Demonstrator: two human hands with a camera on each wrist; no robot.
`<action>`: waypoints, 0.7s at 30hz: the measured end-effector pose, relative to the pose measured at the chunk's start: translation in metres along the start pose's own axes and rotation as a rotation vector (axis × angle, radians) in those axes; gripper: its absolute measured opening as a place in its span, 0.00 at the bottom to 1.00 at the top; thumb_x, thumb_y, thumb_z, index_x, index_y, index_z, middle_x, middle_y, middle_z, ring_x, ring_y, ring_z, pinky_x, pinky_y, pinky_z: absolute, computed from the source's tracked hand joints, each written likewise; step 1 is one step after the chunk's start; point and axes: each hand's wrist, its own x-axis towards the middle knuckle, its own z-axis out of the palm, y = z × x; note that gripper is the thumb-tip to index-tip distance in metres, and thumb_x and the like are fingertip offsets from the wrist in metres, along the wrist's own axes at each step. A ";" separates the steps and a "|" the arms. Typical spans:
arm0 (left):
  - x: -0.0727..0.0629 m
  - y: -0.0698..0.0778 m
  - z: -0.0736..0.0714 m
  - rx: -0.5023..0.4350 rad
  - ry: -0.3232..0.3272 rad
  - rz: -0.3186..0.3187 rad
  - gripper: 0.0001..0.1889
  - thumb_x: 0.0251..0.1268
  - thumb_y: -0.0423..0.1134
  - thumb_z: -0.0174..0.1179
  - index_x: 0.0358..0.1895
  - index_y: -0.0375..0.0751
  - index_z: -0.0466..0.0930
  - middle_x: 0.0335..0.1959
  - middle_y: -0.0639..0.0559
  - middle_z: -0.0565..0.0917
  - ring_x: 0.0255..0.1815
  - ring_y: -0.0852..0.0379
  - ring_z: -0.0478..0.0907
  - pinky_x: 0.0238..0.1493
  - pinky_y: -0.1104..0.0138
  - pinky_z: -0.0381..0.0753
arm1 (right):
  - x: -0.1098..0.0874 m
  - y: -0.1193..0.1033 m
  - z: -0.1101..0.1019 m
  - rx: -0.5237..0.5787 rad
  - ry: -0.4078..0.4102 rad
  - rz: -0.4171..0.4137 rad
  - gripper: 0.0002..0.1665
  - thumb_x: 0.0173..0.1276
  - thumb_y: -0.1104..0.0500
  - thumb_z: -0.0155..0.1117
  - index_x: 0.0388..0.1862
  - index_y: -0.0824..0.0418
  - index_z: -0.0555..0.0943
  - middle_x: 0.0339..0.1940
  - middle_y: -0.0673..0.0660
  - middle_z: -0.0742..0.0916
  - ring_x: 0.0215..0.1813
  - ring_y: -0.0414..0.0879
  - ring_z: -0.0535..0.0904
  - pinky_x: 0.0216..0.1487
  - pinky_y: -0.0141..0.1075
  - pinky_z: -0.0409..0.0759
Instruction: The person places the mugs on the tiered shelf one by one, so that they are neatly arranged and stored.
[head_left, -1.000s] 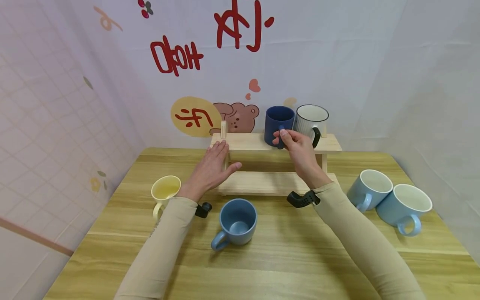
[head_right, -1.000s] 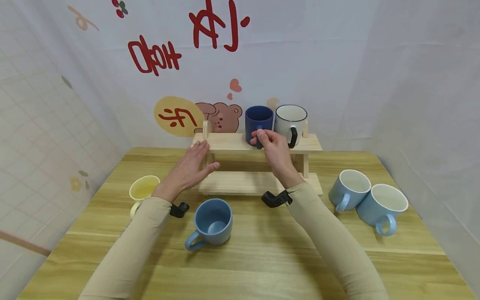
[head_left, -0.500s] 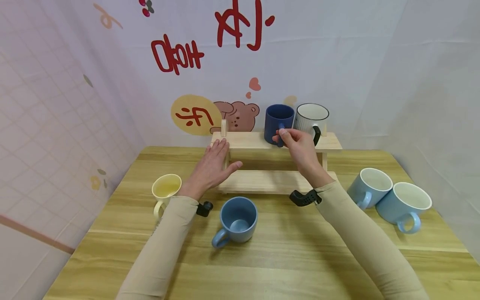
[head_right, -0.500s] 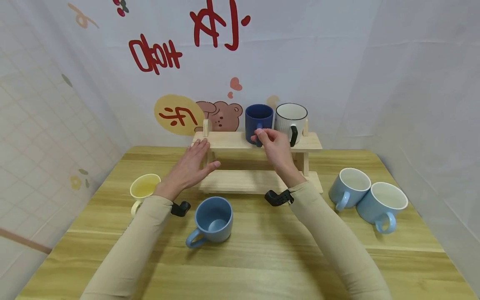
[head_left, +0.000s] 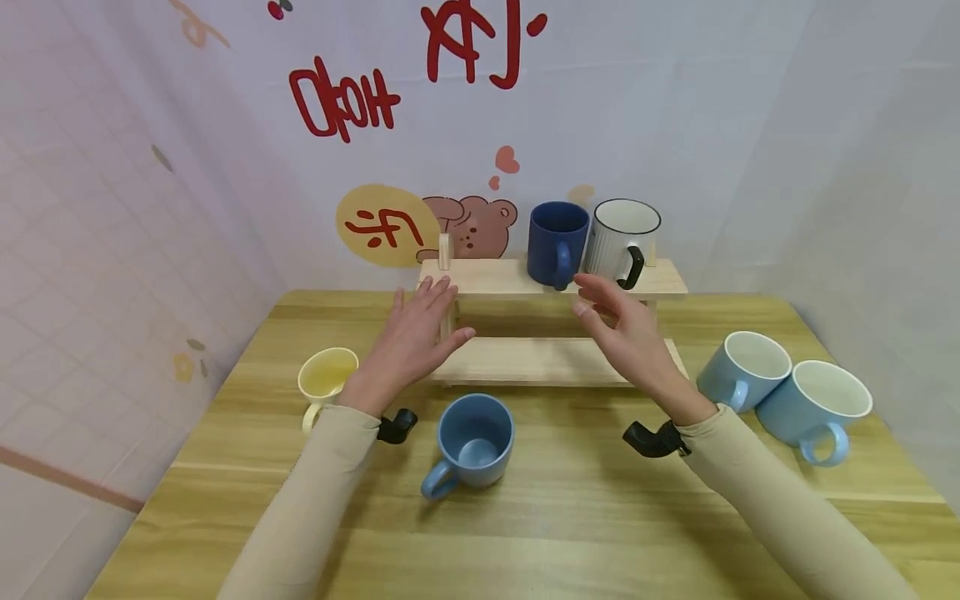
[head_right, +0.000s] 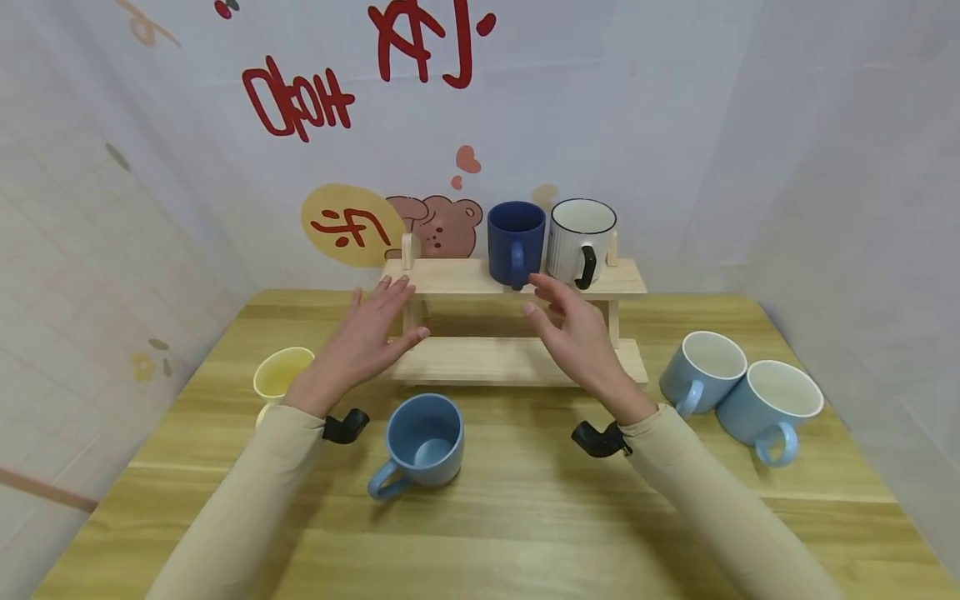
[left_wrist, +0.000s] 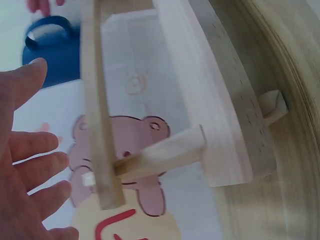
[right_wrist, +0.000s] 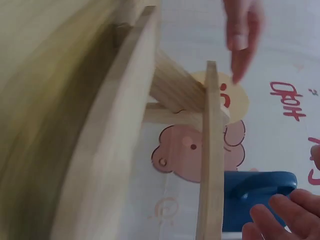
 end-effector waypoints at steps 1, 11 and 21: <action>-0.004 0.002 -0.003 -0.002 0.012 0.010 0.41 0.77 0.62 0.55 0.81 0.38 0.60 0.83 0.44 0.57 0.85 0.43 0.47 0.81 0.40 0.38 | -0.004 0.001 -0.002 -0.020 -0.006 -0.022 0.28 0.81 0.52 0.59 0.75 0.61 0.73 0.72 0.60 0.79 0.69 0.58 0.78 0.68 0.55 0.77; -0.044 0.017 -0.016 -0.089 0.146 0.135 0.37 0.75 0.56 0.62 0.78 0.38 0.65 0.76 0.42 0.71 0.78 0.42 0.64 0.79 0.45 0.59 | -0.051 0.030 -0.022 -0.281 -0.092 -0.135 0.28 0.79 0.53 0.62 0.73 0.65 0.75 0.70 0.64 0.80 0.70 0.65 0.74 0.66 0.63 0.71; -0.096 0.015 -0.016 -0.222 0.150 0.134 0.37 0.73 0.54 0.65 0.78 0.42 0.66 0.73 0.44 0.75 0.72 0.42 0.72 0.70 0.44 0.73 | -0.075 0.053 -0.039 -0.393 -0.195 -0.148 0.27 0.77 0.53 0.66 0.69 0.66 0.78 0.74 0.66 0.76 0.72 0.69 0.72 0.63 0.66 0.73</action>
